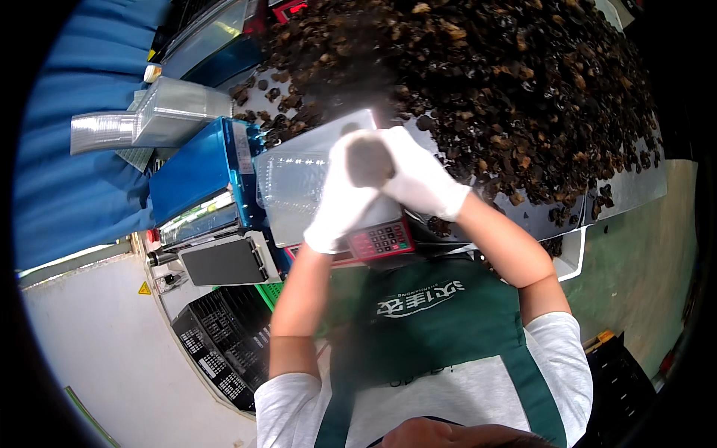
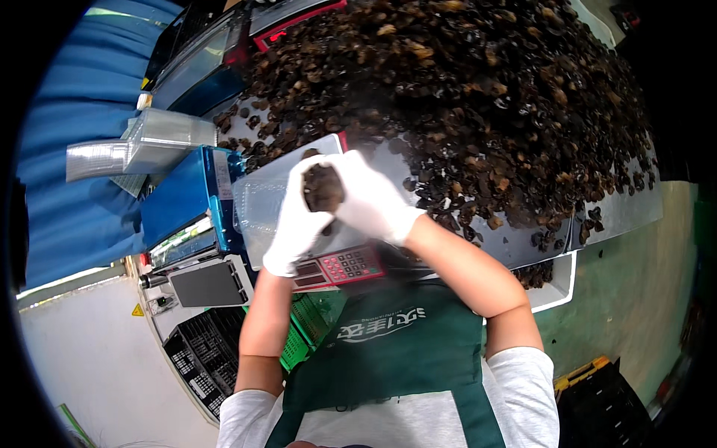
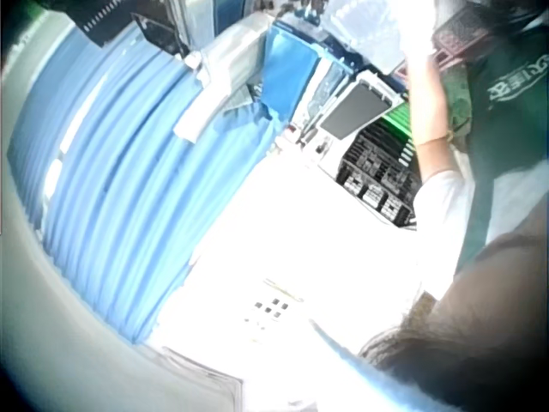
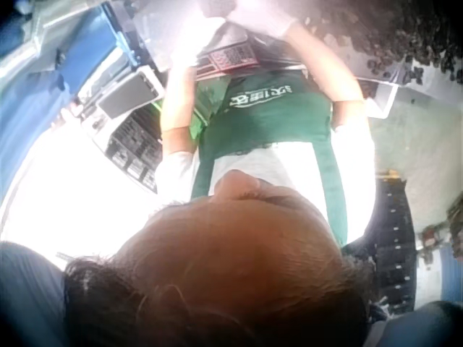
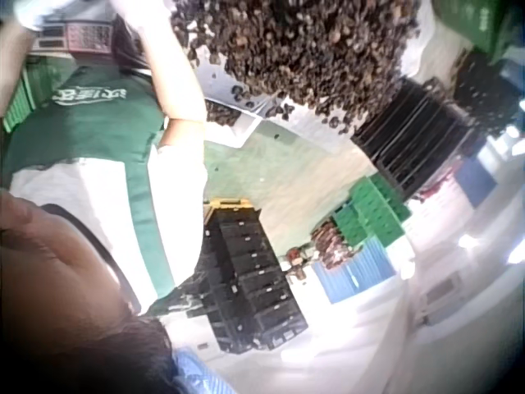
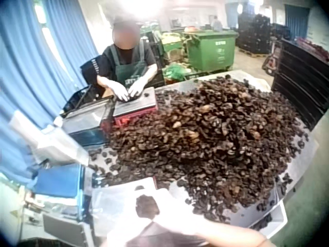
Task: The person scoops dried black fungus from a large pile onto a digital scale to weigh it. They then transfer the weighed fungus into a plastic container, place it on a vacuum sealing machine, and seal the package. Finally, the sealed container is placed into a black crate.
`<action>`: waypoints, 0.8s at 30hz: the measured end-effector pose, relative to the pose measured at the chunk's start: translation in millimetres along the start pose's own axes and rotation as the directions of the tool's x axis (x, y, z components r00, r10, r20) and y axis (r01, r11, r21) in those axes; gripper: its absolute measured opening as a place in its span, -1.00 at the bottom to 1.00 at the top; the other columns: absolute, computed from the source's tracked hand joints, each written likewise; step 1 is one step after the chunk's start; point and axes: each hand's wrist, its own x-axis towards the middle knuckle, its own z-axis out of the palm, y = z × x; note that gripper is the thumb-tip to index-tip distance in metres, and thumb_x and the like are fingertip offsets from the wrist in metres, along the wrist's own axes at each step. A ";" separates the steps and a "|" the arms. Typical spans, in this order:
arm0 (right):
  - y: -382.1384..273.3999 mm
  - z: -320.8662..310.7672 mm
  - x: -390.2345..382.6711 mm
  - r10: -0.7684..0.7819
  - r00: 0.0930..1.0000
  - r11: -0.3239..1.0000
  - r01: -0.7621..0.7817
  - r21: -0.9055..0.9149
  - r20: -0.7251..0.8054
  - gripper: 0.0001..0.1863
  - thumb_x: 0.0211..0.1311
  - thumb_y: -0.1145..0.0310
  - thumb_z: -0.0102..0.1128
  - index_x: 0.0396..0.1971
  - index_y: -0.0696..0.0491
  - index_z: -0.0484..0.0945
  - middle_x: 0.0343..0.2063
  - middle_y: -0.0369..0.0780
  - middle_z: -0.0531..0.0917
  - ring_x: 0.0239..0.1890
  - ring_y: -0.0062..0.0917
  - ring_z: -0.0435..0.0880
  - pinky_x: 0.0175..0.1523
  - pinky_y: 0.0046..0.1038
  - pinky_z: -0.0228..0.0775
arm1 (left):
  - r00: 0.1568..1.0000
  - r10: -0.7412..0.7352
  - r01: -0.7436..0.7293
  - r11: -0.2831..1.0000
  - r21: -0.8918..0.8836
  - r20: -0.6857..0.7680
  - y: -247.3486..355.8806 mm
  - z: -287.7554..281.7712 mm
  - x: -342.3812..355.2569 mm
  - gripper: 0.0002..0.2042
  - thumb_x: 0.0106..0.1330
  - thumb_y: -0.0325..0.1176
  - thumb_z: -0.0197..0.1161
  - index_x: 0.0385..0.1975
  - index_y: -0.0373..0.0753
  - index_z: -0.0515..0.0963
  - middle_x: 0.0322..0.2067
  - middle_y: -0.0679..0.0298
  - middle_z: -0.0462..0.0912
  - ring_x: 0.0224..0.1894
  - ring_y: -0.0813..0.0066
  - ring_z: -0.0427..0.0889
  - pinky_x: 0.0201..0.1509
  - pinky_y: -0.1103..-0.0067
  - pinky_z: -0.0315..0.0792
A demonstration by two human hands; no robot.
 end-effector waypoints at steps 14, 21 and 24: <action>-10.1 114.9 12.3 -0.069 0.997 0.867 0.036 -0.496 -0.048 -0.39 0.06 0.35 0.28 0.19 0.06 0.43 0.10 -0.02 0.51 0.11 -0.14 0.49 0.24 -0.25 0.33 | 0.986 0.041 -0.154 0.617 0.772 0.164 -50.1 -190.5 -36.7 -0.35 0.00 -0.46 0.30 0.21 -0.12 0.36 0.17 0.02 0.29 0.32 -0.01 0.20 0.45 0.30 0.10; -4.6 155.0 24.0 -0.059 0.994 0.847 0.001 -0.531 -0.091 -0.40 0.22 0.14 0.21 0.23 0.08 0.39 0.15 -0.06 0.46 0.21 -0.17 0.41 0.33 -0.16 0.21 | 0.925 0.366 -0.292 0.515 0.806 0.102 -69.6 -187.1 -15.3 -0.28 0.06 -0.31 0.39 0.29 -0.18 0.28 0.15 0.01 0.33 0.23 0.01 0.27 0.35 0.27 0.17; 8.0 151.1 34.9 -0.156 0.987 0.825 0.114 -0.554 -0.028 -0.46 0.20 0.16 0.23 0.16 0.06 0.45 0.04 -0.11 0.55 0.07 -0.21 0.51 0.28 -0.16 0.25 | 0.911 0.397 -0.310 0.480 0.821 0.112 -85.6 -176.9 -10.1 -0.44 0.16 -0.27 0.35 0.19 -0.22 0.41 -0.01 0.01 0.48 0.08 0.05 0.40 0.21 0.28 0.26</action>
